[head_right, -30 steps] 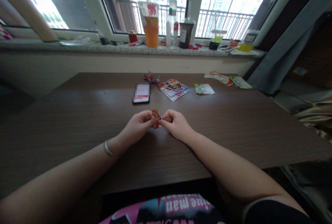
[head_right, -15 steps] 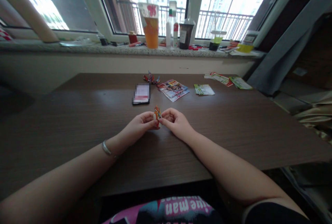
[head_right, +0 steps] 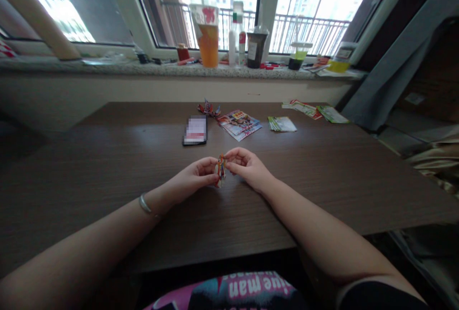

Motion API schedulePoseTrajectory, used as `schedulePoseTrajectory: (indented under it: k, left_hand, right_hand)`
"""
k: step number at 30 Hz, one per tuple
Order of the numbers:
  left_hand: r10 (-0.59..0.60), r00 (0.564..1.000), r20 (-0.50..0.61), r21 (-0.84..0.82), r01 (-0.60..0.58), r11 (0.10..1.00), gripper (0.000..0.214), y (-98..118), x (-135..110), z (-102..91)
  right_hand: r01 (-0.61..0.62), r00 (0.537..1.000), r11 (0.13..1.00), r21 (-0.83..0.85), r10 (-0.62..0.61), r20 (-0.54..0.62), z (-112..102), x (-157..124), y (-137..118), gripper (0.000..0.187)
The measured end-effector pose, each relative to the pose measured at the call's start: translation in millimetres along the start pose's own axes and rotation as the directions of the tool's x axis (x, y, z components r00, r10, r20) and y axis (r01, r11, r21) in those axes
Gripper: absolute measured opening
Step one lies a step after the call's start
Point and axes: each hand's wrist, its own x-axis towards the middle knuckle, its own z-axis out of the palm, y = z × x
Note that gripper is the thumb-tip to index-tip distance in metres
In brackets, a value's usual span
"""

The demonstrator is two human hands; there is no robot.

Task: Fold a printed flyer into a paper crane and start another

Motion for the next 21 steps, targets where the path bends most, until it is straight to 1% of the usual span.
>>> schedulePoseTrajectory:
  k: [5, 7, 9, 11, 14, 17, 21]
  left_hand:
    - [-0.014, 1.0, 0.026, -0.018, 0.015, 1.0, 0.037, 2.2, -2.1, 1.3]
    - [-0.03, 0.999, 0.04, -0.014, 0.03, 0.999, 0.037, 2.6, -2.7, 1.3]
    - [-0.049, 0.998, 0.042, -0.011, 0.049, 0.999, 0.037, 2.6, -3.1, 1.3]
    - [-0.074, 0.997, 0.037, -0.011, 0.074, 0.997, 0.035, 2.4, -3.3, 1.0]
    - [-0.128, 0.99, 0.055, 0.01, 0.128, 0.992, 0.032, 1.9, -3.4, -0.2]
    - [-0.159, 0.985, 0.071, 0.055, 0.156, 0.986, 0.03, 0.8, -3.1, -1.3]
    - [-0.123, 0.99, 0.076, 0.121, 0.113, 0.986, 0.027, -0.7, -2.4, -1.1]
  right_hand:
    - [-0.077, 0.995, 0.993, 0.088, 0.071, 0.074, -2.0, 0.4, 1.8, 0.029]
    - [-0.095, 0.992, 0.991, 0.089, 0.087, 0.089, -2.4, 0.4, 2.6, 0.028]
    - [-0.082, 0.993, 0.995, 0.06, 0.077, 0.086, -2.4, 0.0, 2.3, 0.027]
    - [-0.041, 0.995, 0.999, -0.018, 0.042, 0.089, -2.1, -1.2, 0.5, 0.024]
    - [0.075, 0.991, 0.97, -0.231, -0.047, 0.125, -1.4, -4.4, -4.2, 0.017]
    - [0.21, 0.975, 0.882, -0.422, -0.154, 0.163, -1.5, -7.6, -8.0, 0.012]
    - [0.313, 0.949, 0.774, -0.551, -0.235, 0.209, -3.5, -8.9, -8.7, 0.009]
